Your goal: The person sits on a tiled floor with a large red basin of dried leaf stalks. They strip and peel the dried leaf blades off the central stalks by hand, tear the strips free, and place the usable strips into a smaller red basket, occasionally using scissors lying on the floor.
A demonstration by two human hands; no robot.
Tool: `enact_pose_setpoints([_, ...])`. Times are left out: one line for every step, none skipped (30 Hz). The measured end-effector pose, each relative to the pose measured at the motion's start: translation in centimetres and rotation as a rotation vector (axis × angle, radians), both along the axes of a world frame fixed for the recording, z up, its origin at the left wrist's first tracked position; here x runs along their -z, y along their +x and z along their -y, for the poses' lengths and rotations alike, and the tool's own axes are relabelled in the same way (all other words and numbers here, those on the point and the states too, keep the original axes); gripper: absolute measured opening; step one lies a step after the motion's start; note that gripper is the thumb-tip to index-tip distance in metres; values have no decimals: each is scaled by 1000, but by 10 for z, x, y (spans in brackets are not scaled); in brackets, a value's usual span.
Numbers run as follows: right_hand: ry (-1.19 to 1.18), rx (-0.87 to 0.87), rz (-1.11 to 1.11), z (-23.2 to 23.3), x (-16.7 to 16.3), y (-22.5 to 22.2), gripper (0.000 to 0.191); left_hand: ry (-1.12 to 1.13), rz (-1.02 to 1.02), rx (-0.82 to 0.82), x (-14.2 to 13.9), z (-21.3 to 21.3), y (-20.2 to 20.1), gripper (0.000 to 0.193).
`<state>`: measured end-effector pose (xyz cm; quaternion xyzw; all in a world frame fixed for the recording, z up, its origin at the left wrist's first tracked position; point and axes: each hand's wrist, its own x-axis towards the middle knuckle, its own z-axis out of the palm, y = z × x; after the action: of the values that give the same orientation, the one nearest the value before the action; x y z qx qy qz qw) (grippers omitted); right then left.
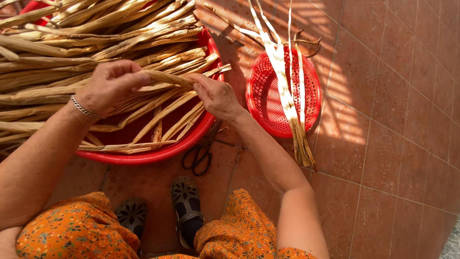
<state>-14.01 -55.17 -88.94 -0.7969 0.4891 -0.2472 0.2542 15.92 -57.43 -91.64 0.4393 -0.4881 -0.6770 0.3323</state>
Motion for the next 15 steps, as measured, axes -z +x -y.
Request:
enact_pose_setpoints([97,-18,79,-5,-2,1,26,-125,162,0,-6,-2,4,14])
enact_pose_setpoints([94,-54,85,-9,-5,2,24,-251,323,1,-13,-5,8,15])
enact_pose_setpoints([90,-89,88,-12,-9,2,22,-521,444,-29,-22,-9,10,14])
enact_pose_setpoints([85,-118,89,-15,-13,3,20,-793,559,-53,-31,-13,11,12])
enact_pose_setpoints([193,-129,84,-18,-17,4,19,-1065,669,-72,-41,-18,11,12])
enact_pose_setpoints([300,-144,79,-20,-22,6,18,-1197,720,-70,-51,-22,13,12])
enact_pose_setpoints([402,-164,72,-22,-26,8,17,-1331,773,-71,-60,-26,16,12])
enact_pose_setpoints([378,-169,92,-24,-30,11,16,-1464,828,-70,-68,-31,18,12])
enact_pose_setpoints([356,-174,114,-27,-34,13,16,-1529,903,-59,-73,-35,18,13])
enact_pose_setpoints([331,-182,135,-31,-37,16,16,-1596,982,-51,-76,-39,18,14])
enact_pose_setpoints([262,-194,157,-34,-41,18,17,-1666,1061,-46,-78,-42,19,15])
enact_pose_setpoints([195,-204,177,-38,-45,20,17,-1587,1063,-42,-78,-45,20,13])
enact_pose_setpoints([132,-215,197,-42,-48,21,18,-1503,1062,-38,-77,-48,21,11])
enact_pose_setpoints([38,-219,164,-45,-52,22,18,-1420,1062,-37,-75,-50,22,10])
enact_pose_setpoints([-60,-223,133,-48,-55,24,18,-1270,1028,-5,-74,-52,24,10])
